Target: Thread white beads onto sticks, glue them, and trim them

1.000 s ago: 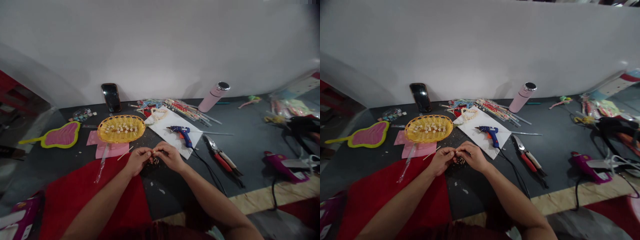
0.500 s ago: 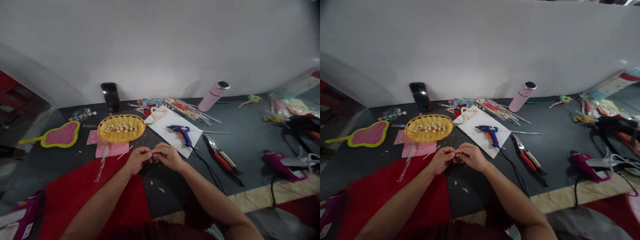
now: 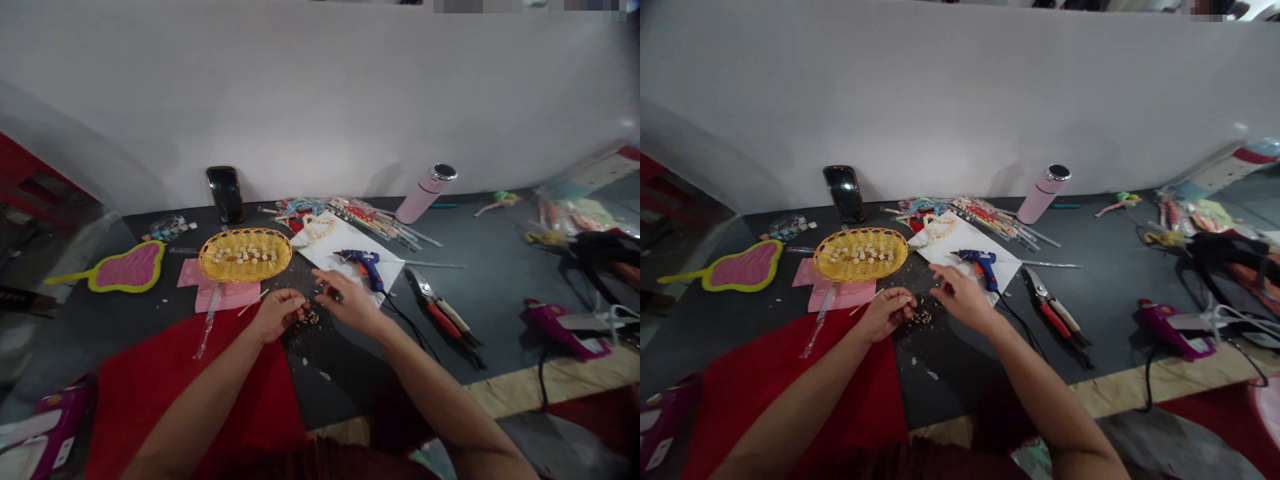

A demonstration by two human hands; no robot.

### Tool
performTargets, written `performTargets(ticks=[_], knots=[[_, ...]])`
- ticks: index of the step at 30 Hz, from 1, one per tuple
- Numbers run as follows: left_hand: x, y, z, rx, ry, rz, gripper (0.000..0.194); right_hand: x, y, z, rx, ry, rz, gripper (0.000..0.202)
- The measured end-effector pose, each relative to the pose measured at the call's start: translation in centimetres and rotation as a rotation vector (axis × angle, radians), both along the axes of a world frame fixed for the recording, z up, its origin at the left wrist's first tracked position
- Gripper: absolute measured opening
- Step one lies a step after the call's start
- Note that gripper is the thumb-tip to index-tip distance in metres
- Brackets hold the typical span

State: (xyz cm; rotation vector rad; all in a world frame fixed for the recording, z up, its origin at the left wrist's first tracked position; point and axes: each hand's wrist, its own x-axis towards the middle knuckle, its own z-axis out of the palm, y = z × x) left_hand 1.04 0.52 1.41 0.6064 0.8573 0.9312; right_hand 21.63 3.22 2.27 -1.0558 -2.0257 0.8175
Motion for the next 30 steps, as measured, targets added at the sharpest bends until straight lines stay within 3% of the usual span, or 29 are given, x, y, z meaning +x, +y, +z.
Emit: performTargets(ticks=[5,7,12,16,19,21,24,27,30], knots=[[-0.6,0.3,-0.4,-0.015,-0.159,0.045,0.017,6.3,1.6,1.0,0.046,-0.352,-0.447,0.024],[-0.6,0.3,-0.5,-0.025,-0.207,0.049,0.017,7.8,1.7,1.6,0.01,-0.535,-0.553,0.027],[-0.6,0.3,-0.6,-0.035,-0.281,0.085,0.018,7.9,1.8,1.5,-0.184,-0.762,-0.555,0.03],[-0.7,0.5,-0.9,-0.01,-0.304,0.098,0.018,7.7,2.4,0.5,-0.207,-0.793,-0.532,0.029],[-0.7,0.5,-1.0,-0.008,-0.274,0.115,0.02,7.1,2.0,1.2,-0.125,-0.725,-0.615,0.029],[-0.6,0.5,-0.9,-0.013,-0.231,0.109,0.02,5.8,1.2,2.6,0.019,-0.607,-0.643,0.027],[-0.3,0.3,-0.6,-0.017,-0.134,0.062,0.021,2.4,-0.3,4.5,0.196,-0.29,-0.336,0.02],[-0.1,0.1,-0.6,-0.006,-0.083,0.019,0.021,-1.0,-1.4,4.7,0.225,-0.109,0.037,0.022],[-0.2,0.0,-1.0,0.004,-0.083,0.016,0.02,-2.8,-1.8,3.5,0.182,-0.035,0.153,0.022]])
